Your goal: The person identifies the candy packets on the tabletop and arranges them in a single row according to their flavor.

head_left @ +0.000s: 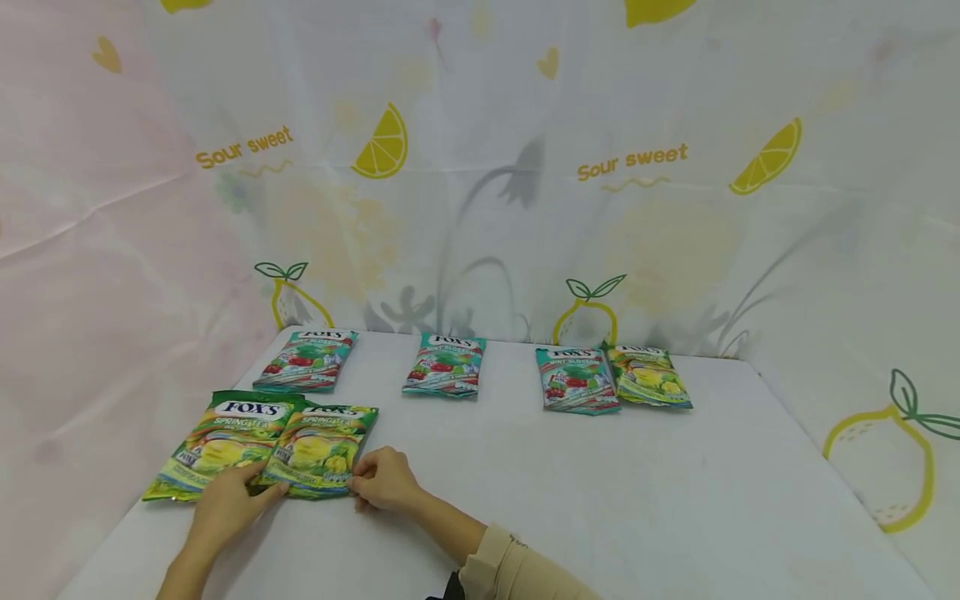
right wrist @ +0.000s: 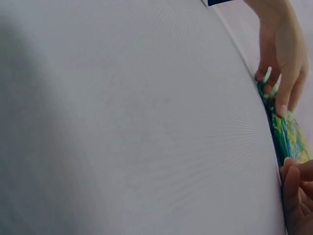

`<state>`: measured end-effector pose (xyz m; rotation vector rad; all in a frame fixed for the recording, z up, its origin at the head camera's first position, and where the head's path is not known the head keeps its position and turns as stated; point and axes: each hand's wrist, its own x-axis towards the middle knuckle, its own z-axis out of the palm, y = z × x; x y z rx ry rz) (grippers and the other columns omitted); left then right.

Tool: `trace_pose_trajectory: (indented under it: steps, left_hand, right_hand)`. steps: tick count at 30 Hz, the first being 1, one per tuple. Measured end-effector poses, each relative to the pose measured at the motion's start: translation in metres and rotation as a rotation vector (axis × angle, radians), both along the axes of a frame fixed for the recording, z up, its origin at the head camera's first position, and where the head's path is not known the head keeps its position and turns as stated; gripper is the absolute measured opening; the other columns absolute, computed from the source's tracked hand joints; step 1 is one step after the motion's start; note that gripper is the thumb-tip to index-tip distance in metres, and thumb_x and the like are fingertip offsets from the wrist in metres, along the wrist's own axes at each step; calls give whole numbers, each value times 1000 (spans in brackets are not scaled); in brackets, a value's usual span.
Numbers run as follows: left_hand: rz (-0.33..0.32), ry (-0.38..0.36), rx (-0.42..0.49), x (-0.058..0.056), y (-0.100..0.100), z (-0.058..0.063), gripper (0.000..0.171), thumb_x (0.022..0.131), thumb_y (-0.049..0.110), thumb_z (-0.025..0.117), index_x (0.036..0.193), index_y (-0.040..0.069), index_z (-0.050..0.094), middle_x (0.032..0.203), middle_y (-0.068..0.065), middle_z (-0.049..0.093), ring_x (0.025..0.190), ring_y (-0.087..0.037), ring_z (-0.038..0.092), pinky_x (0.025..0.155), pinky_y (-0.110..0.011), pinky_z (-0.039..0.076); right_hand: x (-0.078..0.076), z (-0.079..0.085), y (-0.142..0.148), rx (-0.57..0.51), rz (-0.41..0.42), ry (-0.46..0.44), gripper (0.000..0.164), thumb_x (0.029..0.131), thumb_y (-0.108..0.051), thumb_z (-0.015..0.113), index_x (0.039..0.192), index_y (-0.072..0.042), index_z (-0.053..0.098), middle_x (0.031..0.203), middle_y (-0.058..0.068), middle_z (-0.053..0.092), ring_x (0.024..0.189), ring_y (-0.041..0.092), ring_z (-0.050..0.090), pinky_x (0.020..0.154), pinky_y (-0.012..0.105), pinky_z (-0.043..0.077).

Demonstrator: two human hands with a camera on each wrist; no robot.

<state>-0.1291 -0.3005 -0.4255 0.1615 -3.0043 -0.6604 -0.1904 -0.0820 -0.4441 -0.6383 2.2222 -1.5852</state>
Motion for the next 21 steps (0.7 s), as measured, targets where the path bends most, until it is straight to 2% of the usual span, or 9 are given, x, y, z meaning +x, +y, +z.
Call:
trace_pose_trajectory:
  steps: [5,13,21]
  left_hand:
    - [7,-5,-15,-2,5,3,63,83,33,69,117,-17,54,114,-40,53,104,-59,47,83,-61,41]
    - [-52,-17,-53,-1,5,1,57,84,31,69,113,-17,57,105,-39,56,99,-57,49,82,-61,41]
    - [-63,13,-78,-1,6,-3,51,84,25,69,108,-19,57,101,-38,57,97,-54,49,82,-62,39]
  right_hand:
    - [0,-1,3,-12,-1,-10,6,84,2,64,84,7,67,55,4,60,42,4,52,42,18,45]
    - [0,2,7,8,-2,-28,6,84,1,64,83,6,67,56,8,63,45,11,58,44,20,48]
    - [2,4,8,23,-12,-40,6,84,1,65,80,5,67,58,7,63,46,14,60,45,21,49]
